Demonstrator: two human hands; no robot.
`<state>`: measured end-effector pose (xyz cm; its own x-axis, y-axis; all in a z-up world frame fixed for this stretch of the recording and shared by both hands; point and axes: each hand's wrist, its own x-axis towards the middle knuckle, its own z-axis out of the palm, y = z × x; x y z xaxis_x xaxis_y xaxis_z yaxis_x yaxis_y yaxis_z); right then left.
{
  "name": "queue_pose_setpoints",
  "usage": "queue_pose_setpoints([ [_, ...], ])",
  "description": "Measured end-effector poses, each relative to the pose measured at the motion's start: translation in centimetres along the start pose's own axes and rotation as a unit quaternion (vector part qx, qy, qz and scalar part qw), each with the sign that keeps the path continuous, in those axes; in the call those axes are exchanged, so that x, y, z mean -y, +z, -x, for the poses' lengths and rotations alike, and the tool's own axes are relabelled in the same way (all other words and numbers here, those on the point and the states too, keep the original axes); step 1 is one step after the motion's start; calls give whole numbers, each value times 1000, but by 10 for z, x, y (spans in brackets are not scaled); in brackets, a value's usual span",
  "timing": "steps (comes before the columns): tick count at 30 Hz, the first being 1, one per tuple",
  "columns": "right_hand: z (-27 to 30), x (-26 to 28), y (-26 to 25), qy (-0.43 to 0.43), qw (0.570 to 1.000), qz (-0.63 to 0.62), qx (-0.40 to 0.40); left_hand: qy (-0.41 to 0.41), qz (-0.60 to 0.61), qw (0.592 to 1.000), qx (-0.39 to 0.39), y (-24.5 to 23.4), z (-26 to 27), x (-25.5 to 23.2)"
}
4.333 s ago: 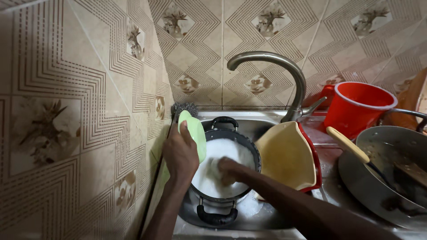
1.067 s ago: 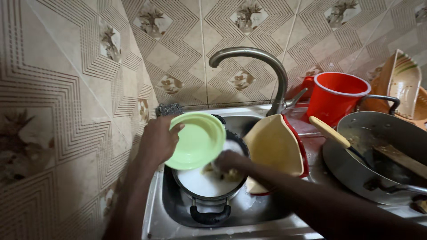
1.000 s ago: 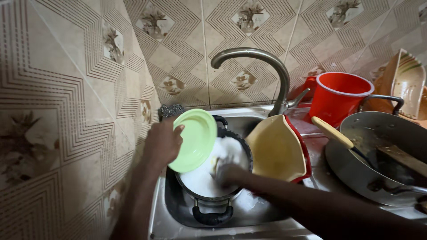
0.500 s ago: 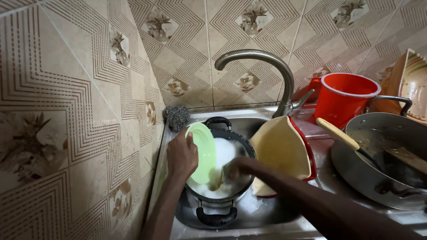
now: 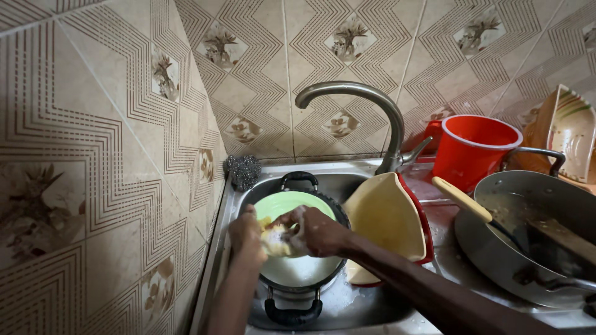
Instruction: The person washes kitchenware at a double-basin sink filled with soapy water. They scrub a red plastic cup with a sponge, then wash plates, a pot, and a spoon, and scrape food residue from a serving dish over a trash bin before returning it to the sink.
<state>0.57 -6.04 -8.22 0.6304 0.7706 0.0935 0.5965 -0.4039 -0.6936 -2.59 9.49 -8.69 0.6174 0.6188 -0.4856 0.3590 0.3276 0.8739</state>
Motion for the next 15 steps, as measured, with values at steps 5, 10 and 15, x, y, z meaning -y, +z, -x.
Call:
queue_pose_setpoints([
  [5,-3,2,5,34,997,-9,-73,25,-86,996,-30,7,23,7],
  [10,15,-9,-13,-79,988,113,74,102,-44,994,-15,-32,2,-7],
  [15,-13,-19,-28,-87,986,140,39,68,-23,996,44,-16,-16,6],
])
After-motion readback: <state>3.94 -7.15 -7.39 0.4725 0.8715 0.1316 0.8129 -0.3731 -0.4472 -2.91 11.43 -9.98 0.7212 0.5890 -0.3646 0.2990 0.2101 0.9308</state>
